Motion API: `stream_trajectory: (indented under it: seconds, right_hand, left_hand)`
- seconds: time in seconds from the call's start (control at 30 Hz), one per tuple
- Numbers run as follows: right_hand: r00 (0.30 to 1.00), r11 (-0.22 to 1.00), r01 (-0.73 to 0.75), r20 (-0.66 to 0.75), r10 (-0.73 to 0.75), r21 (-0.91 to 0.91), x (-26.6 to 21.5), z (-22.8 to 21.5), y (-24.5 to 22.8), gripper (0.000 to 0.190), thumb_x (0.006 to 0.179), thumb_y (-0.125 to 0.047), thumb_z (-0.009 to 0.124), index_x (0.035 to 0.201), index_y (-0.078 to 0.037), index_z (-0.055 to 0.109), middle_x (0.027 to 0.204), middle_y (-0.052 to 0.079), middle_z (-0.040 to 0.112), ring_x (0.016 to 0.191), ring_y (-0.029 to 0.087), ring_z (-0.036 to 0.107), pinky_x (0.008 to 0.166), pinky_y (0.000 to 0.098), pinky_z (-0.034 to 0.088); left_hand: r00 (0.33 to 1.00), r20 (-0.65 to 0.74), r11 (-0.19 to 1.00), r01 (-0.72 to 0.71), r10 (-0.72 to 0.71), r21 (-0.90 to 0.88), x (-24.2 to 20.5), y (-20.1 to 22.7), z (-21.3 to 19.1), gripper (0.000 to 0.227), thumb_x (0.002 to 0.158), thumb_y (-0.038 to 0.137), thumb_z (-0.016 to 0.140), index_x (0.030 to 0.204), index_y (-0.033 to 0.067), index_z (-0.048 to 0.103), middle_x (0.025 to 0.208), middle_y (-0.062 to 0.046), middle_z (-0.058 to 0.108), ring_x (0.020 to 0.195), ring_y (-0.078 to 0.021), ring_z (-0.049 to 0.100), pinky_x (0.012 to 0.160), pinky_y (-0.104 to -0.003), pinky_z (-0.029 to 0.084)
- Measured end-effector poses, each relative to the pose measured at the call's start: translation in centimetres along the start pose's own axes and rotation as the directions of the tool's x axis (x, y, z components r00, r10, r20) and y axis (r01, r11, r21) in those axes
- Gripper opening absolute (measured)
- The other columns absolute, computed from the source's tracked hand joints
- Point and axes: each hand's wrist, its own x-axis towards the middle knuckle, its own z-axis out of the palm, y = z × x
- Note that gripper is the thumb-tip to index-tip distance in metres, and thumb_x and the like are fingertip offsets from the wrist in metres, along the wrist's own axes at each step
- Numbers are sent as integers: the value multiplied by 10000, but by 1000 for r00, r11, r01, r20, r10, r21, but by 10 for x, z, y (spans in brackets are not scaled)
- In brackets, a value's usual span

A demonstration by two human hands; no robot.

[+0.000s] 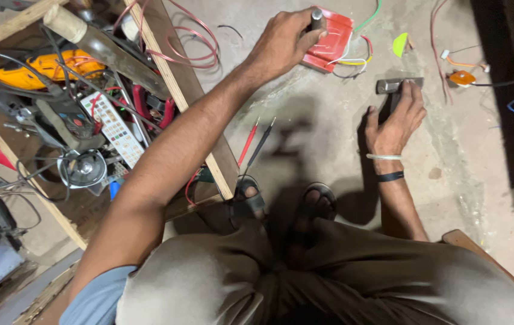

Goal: The person sits cross-legged on a chair and repeatedly hammers a metal rod into a red electrical component placed on the floor. They adjust the component and rod between strikes, using a hammer in the right hand and holding the component with the left.

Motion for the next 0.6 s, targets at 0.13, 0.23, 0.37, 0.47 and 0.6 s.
stream_trajectory:
  seconds: [0.13,0.23,0.37,0.47,0.6]
  right_hand:
    - [988,984,-121,-84,132,127,4,11,32,617,941,-68,758,1468,-28,440,1285,220,562,1200,379,562,1069,455,464]
    - [965,946,-238,-55,256,221,10,18,54,532,959,-122,773,1392,6,493,979,156,671,900,335,665,841,439,521]
    - [950,885,-298,24,310,358,25,12,68,415,997,-149,762,1328,14,570,910,90,634,785,232,583,699,364,491]
    - [798,316,-589,473,372,744,38,-21,53,298,1046,-210,620,1241,4,550,886,65,638,715,171,553,610,312,471]
    - [703,-316,-665,710,40,677,31,-60,-5,347,1140,-355,456,1166,-18,541,896,81,635,659,149,518,559,275,440]
  left_hand:
    - [1000,3,1000,-14,14,-20,-4,4,1,164,1009,157,688,1014,5,626,804,-184,657,711,-353,635,679,-451,500]
    - [1000,6,1000,-3,3,-29,-4,9,-2,152,1006,149,671,1010,2,630,794,-187,647,705,-353,629,681,-452,498]
    - [1000,-4,999,-22,22,-25,-5,15,-4,142,1000,143,661,1013,3,642,817,-194,659,735,-372,639,691,-455,502]
    - [1000,15,1000,-11,11,3,-3,15,-4,141,996,141,662,1011,2,640,837,-193,676,758,-384,650,696,-464,501]
    - [998,52,999,-31,29,40,-2,5,4,96,949,93,658,1007,16,654,837,-195,687,790,-392,676,716,-478,514]
